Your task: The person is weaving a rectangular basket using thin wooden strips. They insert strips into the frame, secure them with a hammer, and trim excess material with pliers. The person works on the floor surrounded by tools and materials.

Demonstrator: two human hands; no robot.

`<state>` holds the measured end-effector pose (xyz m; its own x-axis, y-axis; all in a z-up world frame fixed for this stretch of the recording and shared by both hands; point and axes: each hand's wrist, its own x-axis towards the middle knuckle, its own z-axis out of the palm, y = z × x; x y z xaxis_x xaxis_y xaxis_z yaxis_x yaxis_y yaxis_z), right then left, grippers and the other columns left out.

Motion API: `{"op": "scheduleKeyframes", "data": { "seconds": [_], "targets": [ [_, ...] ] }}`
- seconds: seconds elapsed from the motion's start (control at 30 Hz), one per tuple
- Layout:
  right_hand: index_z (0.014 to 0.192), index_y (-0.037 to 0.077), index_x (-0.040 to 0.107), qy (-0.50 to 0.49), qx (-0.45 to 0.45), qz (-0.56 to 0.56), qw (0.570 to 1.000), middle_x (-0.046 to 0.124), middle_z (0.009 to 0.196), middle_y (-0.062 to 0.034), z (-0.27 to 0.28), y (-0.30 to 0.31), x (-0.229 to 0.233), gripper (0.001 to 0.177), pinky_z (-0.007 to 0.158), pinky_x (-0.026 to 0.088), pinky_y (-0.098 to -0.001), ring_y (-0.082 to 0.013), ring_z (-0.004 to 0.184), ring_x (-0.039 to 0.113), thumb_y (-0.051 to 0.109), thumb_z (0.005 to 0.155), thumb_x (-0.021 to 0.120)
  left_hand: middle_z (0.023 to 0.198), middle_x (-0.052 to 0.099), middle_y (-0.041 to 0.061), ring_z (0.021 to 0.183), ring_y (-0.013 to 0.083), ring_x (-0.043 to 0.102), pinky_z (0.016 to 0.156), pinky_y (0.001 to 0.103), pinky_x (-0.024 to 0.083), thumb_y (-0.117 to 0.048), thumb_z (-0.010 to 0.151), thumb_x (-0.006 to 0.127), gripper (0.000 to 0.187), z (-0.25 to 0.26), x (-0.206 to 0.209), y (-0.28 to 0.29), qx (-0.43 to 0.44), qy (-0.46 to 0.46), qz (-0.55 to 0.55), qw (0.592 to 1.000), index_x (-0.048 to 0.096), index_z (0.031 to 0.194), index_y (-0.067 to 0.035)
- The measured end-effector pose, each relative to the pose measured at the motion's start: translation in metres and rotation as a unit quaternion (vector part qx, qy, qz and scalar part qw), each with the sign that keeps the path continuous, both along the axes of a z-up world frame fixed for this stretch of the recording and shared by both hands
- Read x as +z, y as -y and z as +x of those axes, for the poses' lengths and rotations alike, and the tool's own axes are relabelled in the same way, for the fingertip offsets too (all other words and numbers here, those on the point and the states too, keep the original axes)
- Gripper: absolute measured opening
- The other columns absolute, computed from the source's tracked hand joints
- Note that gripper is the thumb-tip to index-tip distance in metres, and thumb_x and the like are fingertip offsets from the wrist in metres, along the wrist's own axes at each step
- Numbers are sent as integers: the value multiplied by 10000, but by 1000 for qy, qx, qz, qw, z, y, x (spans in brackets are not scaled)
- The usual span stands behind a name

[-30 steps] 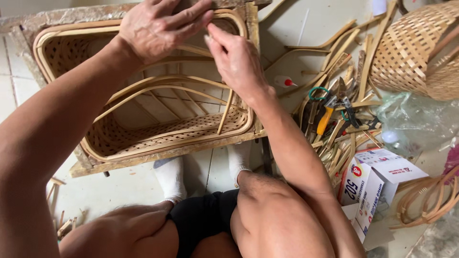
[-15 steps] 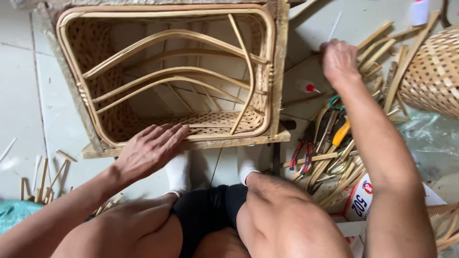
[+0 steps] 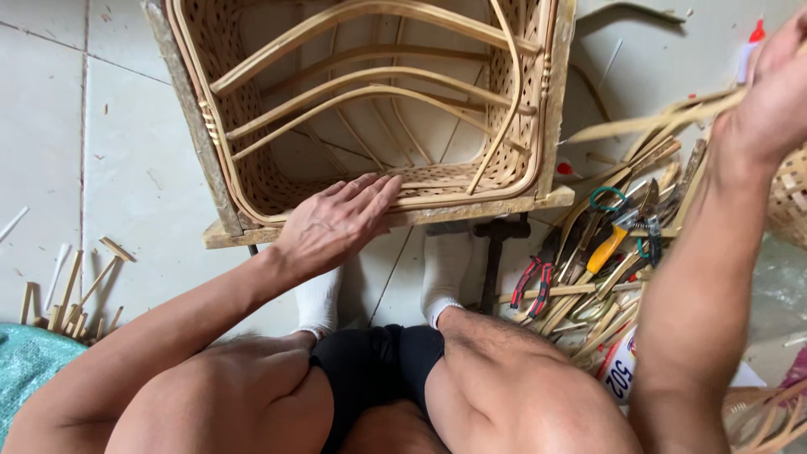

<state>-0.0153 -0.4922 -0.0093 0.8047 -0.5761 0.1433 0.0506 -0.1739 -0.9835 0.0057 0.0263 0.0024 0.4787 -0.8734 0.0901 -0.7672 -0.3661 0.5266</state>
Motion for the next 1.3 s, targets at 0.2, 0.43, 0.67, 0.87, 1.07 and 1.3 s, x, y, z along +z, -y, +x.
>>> {"op": "scheduleKeyframes", "data": {
  "seconds": [0.2,0.43,0.67,0.87,1.07,1.3],
  "targets": [
    [1025,38,667,111,127,116,979,681,826,-101,71,-179,-19,184,461,346,-236,-94,490,452,151,1133,569,1089,713,178,984,312,713,847,394,582,-320,998,641,367,2,3,9,-19,-89,75,993,585,1131,17],
    [1073,47,715,-12,150,55,987,655,782,-38,84,-250,-6,255,441,327,-220,-55,526,486,245,1169,585,1184,717,195,1055,314,717,905,390,583,-255,934,614,295,1,-12,1,-21,-90,52,994,619,1105,-13],
    [1476,158,599,-36,158,-90,983,631,734,14,75,-249,-31,313,475,457,-212,-38,567,566,273,1189,547,1275,679,216,1117,337,688,977,473,535,-436,944,640,623,4,-1,5,-37,-101,81,991,584,1329,51],
    [1503,101,579,-77,171,-121,975,678,769,1,71,-256,-28,363,552,485,-236,-67,618,595,267,1180,569,1414,674,139,1294,309,656,1100,477,502,-369,957,779,603,143,6,29,14,155,-46,987,550,1433,-78],
    [1433,70,621,-107,179,-133,969,726,777,-12,83,-258,-26,346,440,432,-224,-61,549,570,247,1136,596,1506,610,112,1323,222,630,1086,358,500,-193,1130,646,416,229,-56,70,-91,164,-33,982,545,1502,-38],
    [1404,12,650,-145,200,-169,954,770,832,-31,82,-253,-19,375,465,442,-219,-48,562,575,274,1145,582,1433,670,-4,1250,116,648,1074,273,493,-314,1012,694,448,229,-24,71,-131,389,-56,910,665,1429,-152]
  ]
}}
